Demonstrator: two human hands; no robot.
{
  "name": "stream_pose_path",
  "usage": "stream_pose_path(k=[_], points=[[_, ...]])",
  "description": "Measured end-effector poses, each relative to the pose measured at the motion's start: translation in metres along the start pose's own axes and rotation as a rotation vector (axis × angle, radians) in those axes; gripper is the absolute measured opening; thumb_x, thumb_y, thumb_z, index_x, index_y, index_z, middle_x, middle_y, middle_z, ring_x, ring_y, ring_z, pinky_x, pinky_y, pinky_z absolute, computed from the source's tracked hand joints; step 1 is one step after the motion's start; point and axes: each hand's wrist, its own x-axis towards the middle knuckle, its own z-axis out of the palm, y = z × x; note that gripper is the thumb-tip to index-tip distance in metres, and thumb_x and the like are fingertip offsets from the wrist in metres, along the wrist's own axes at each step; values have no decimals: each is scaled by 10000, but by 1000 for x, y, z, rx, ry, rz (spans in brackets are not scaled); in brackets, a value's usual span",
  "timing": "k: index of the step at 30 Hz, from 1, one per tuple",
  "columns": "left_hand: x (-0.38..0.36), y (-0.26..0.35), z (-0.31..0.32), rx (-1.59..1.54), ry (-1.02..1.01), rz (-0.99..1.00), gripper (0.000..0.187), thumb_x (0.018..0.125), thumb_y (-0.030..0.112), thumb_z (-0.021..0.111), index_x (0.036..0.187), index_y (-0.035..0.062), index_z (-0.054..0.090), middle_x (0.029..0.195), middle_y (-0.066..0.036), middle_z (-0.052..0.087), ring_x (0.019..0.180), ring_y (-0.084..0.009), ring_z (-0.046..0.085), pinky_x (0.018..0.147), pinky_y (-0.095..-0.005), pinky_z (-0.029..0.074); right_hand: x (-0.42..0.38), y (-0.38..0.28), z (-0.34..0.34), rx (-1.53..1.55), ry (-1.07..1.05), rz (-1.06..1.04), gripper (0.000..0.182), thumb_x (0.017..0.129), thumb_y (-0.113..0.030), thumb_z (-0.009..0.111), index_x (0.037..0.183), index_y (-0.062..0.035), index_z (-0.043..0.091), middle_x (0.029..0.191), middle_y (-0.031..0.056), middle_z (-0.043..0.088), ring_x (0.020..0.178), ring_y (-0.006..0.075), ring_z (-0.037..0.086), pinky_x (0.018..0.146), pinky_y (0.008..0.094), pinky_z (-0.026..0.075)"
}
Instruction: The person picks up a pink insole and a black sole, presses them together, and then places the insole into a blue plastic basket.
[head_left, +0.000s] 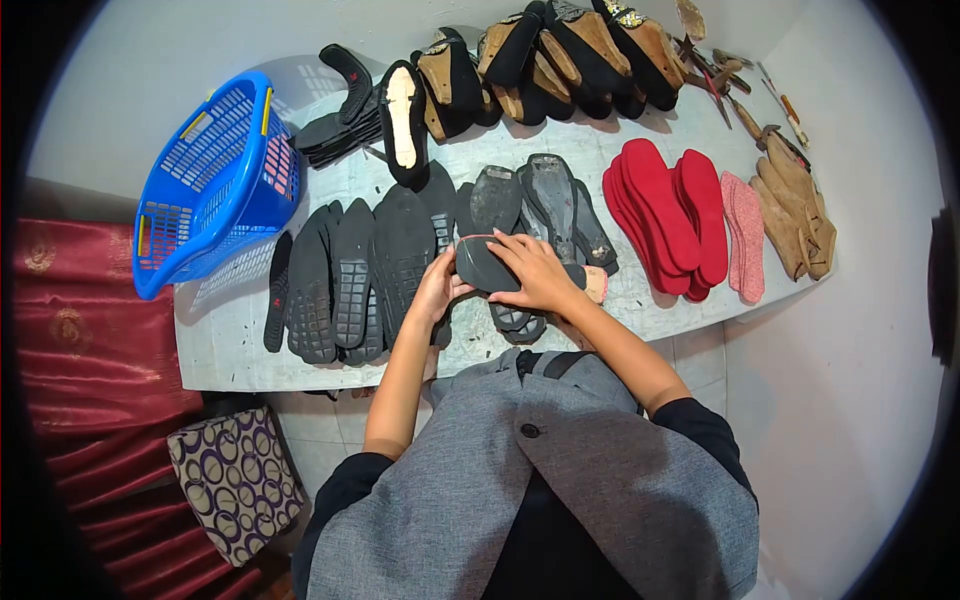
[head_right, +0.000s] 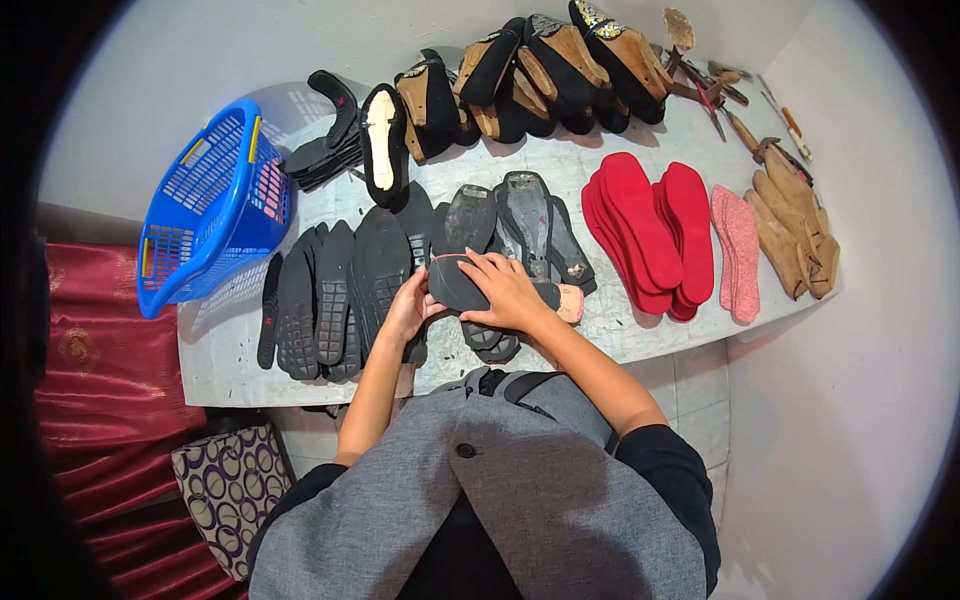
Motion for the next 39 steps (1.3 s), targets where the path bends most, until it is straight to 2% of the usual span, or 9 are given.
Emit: stream_pose_path(k=[9,12,18,19,22,29,33,37,39], points=[[2,-3,-2,103,-35,8,275,921,244,465,1102,37,473,990,-69,587,869,-155,603,757,-309,505,1,2,3,4,20,-9,768,623,-479,694,1226,-67,457,1284,123,415,1102,299,411,865,406,345],[3,-4,-2,88,-38,14,241,922,225,462,1077,41,476,969,-65,592,846,-140,604,744,-300,507,3,0,0,-1,-63,27,809,632,-522,673,1258,-73,425,1326,138,367,1156,312,377,926,461,306],[6,-7,-8,93,-57,33,195,918,228,472,1016,60,481,853,-22,572,728,-98,583,683,-269,516,31,-36,-23,-56,65,-5,745,786,-519,532,1349,-81,316,1440,164,180,1328,352,153,1024,589,72],[6,-8,-6,85,-45,39,188,917,230,475,1005,64,480,827,-12,562,711,-90,576,675,-265,516,36,-43,-26,-15,58,3,685,840,-436,487,1380,-84,255,1451,167,146,1345,354,93,1035,569,39],[3,-6,1,58,-19,56,181,915,237,480,986,70,478,784,3,534,693,-81,567,675,-263,518,42,-41,-3,-53,105,3,673,850,-425,474,1380,-75,251,1450,165,153,1345,344,108,1035,568,34],[-1,-3,2,25,-5,22,92,908,219,499,915,128,484,802,24,545,694,-80,567,691,-292,509,29,-10,48,-135,-44,39,620,876,-429,397,1342,-29,310,1408,183,255,1328,320,183,1023,593,62],[4,-8,-3,34,-14,35,113,916,228,485,939,118,493,818,17,567,708,-93,589,689,-286,512,33,-19,27,-109,-93,161,610,899,-408,374,1371,-41,257,1441,185,176,1339,365,117,1011,610,30],[6,-11,-6,43,-48,36,166,928,244,457,990,97,503,917,-10,608,764,-111,617,687,-269,515,43,-32,-22,-64,114,128,611,903,-371,386,1391,-54,200,1454,186,128,1342,381,74,1005,611,-18],[4,-8,-1,58,-27,25,165,925,258,464,950,98,495,873,-16,610,750,-112,610,693,-272,506,36,-25,-26,-103,144,149,614,894,-375,404,1384,-53,221,1445,182,161,1337,375,104,999,625,3]])
